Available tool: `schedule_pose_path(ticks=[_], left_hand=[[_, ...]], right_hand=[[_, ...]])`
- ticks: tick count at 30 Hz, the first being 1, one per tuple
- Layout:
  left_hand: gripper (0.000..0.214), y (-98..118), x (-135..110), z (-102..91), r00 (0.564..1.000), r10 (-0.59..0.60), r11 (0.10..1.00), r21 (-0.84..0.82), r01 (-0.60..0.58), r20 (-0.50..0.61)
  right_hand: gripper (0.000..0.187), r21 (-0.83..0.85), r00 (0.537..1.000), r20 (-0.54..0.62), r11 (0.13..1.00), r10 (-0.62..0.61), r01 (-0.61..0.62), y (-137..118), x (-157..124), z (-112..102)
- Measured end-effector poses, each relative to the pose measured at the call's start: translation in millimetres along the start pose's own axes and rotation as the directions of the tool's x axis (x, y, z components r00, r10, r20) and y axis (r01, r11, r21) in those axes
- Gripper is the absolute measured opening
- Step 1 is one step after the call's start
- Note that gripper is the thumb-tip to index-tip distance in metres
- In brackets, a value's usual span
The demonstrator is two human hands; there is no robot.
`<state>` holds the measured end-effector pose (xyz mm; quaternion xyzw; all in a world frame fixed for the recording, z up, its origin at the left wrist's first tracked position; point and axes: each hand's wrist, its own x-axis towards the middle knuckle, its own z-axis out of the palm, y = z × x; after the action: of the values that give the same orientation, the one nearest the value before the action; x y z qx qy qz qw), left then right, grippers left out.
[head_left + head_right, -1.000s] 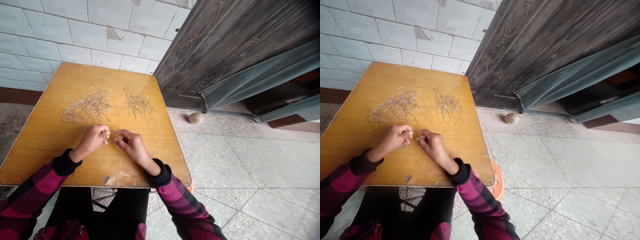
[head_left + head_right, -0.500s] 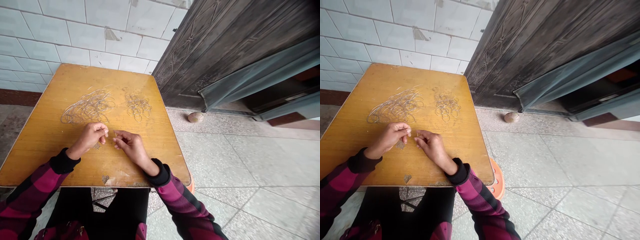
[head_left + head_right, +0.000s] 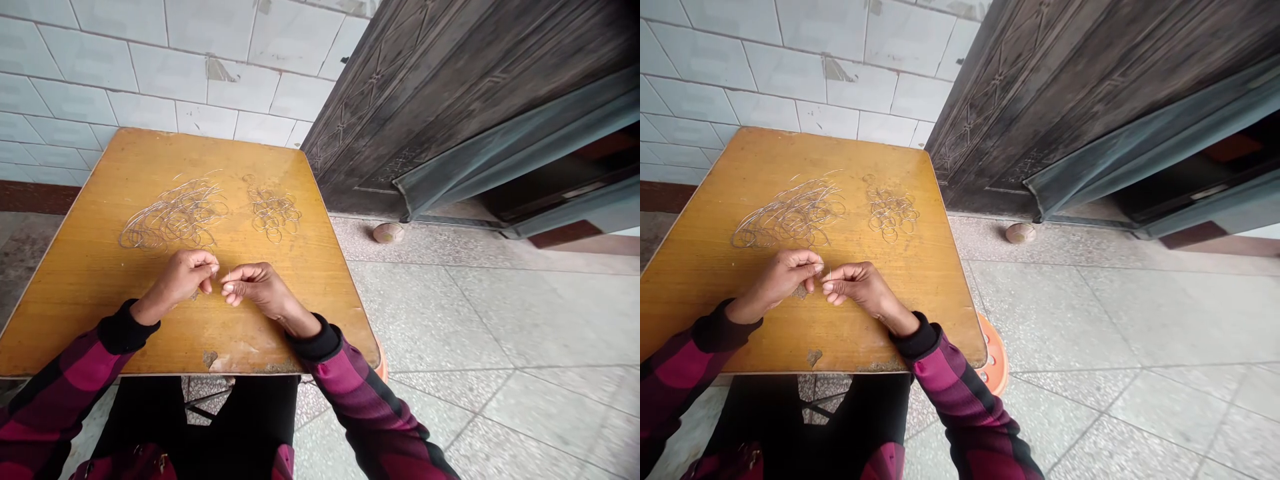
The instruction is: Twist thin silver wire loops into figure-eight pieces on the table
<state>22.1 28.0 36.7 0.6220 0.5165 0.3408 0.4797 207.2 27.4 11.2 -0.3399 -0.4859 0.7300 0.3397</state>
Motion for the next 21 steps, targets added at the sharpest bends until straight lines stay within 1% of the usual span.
schedule_pose_path(ticks=[6, 12, 18, 21], left_hand=[[0.018, 1, -1, -0.3, 1.000, 0.019, 0.999, 0.033, -0.019, 0.003], [0.017, -2, -1, -0.4, 0.998, 0.058, 0.998, 0.030, -0.058, 0.000], [0.016, -7, 4, 0.4, 0.996, 0.053, 0.998, -0.024, -0.055, -0.075], [0.017, -9, 3, -1.2, 0.997, 0.035, 0.998, -0.042, -0.038, -0.064]], right_hand=[[0.026, -0.018, 0.998, 0.020, 0.998, -0.052, 0.053, 2, 1, -1], [0.026, -0.031, 0.998, 0.012, 0.997, -0.067, 0.067, 2, 1, 0], [0.028, 0.008, 0.995, -0.084, 0.999, -0.051, 0.051, -4, 2, -1], [0.030, 0.081, 0.995, -0.102, 0.997, -0.007, 0.016, -6, 4, -6]])
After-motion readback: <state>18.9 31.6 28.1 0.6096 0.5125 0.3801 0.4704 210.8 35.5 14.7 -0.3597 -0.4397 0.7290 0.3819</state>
